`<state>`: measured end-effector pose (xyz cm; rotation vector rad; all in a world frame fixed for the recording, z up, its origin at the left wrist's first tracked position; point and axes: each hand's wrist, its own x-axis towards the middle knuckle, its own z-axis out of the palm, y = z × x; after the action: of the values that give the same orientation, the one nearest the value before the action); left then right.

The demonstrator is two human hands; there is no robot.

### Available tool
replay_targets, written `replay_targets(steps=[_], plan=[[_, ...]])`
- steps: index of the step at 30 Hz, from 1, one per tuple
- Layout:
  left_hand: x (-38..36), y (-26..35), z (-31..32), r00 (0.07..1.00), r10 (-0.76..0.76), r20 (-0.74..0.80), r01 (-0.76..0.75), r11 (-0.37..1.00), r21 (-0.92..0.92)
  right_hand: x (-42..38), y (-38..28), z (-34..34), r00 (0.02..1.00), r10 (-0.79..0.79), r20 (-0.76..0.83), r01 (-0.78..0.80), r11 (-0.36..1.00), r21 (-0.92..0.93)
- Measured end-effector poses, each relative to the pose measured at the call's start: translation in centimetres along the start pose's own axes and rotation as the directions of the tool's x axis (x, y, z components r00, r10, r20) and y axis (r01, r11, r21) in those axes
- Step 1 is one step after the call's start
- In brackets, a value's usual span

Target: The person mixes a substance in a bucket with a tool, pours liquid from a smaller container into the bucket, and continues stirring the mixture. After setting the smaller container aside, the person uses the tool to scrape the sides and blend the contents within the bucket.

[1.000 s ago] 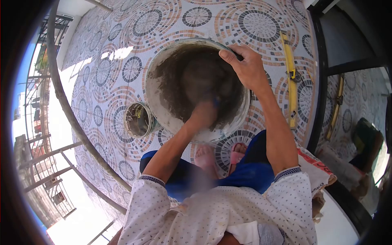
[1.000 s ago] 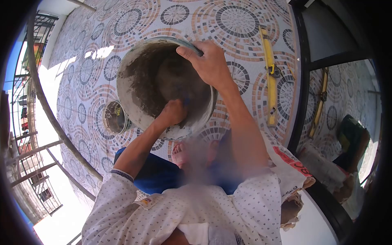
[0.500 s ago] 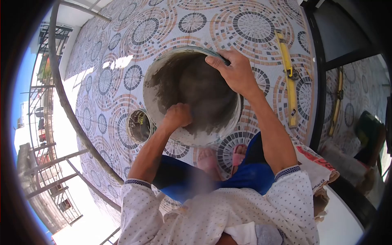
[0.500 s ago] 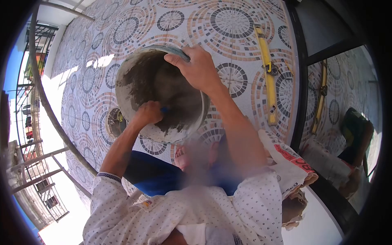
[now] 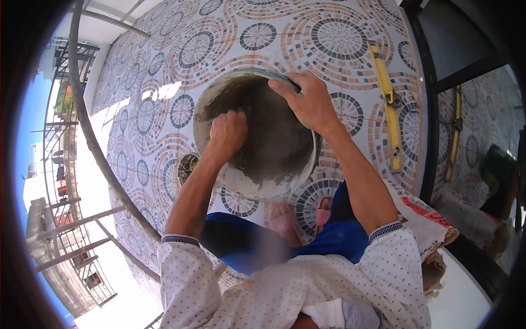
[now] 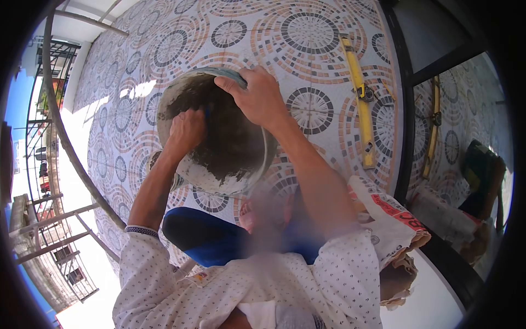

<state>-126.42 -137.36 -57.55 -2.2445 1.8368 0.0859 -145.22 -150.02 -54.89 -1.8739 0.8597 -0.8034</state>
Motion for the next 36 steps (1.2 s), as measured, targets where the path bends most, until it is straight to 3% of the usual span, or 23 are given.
replay_targets(steps=[2,8,11,17,20,23,26,29,32,36], plan=[[1.0,1.1,-0.5,0.998,0.042,-0.037,-0.041,0.999,0.030,0.1,-0.3,0.3,1.000,0.023,0.000,-0.023,1.000,-0.005],[1.9,1.9,2.9,0.879,0.425,-0.217,-0.338,0.876,0.346,0.3,-0.1,1.7,0.998,0.029,-0.062,-0.028,1.000,0.010],[2.3,1.5,4.4,0.952,0.299,-0.063,-0.256,0.892,0.373,0.3,-0.2,2.4,0.994,0.017,-0.106,-0.017,1.000,0.007],[0.2,1.0,6.2,0.993,0.122,0.009,-0.114,0.895,0.430,0.0,-0.3,3.3,0.990,0.062,-0.123,-0.065,0.998,-0.019],[-0.3,1.5,7.4,0.978,0.045,0.203,-0.120,0.919,0.374,-0.2,-0.6,3.2,0.988,0.060,-0.141,-0.062,0.998,-0.012],[-2.6,0.6,8.0,0.928,0.365,0.074,-0.369,0.875,0.313,-0.6,-0.1,3.3,0.986,0.070,-0.154,-0.071,0.998,0.003],[-3.6,1.6,8.5,0.929,0.291,0.230,-0.325,0.937,0.128,-0.8,-0.2,3.1,0.988,0.089,-0.129,-0.088,0.996,0.014],[-2.9,3.9,7.5,0.850,0.087,0.520,-0.075,0.996,-0.044,-1.2,-0.6,2.8,0.990,0.060,-0.129,-0.059,0.998,0.012],[-2.4,4.8,6.8,0.746,0.161,0.646,-0.019,0.975,-0.221,-1.7,-1.0,3.1,0.993,0.028,-0.118,-0.027,1.000,0.011],[-2.7,5.5,4.8,0.794,0.384,0.471,-0.152,0.876,-0.457,-1.8,-1.2,3.4,0.996,-0.006,-0.091,0.008,1.000,0.017]])
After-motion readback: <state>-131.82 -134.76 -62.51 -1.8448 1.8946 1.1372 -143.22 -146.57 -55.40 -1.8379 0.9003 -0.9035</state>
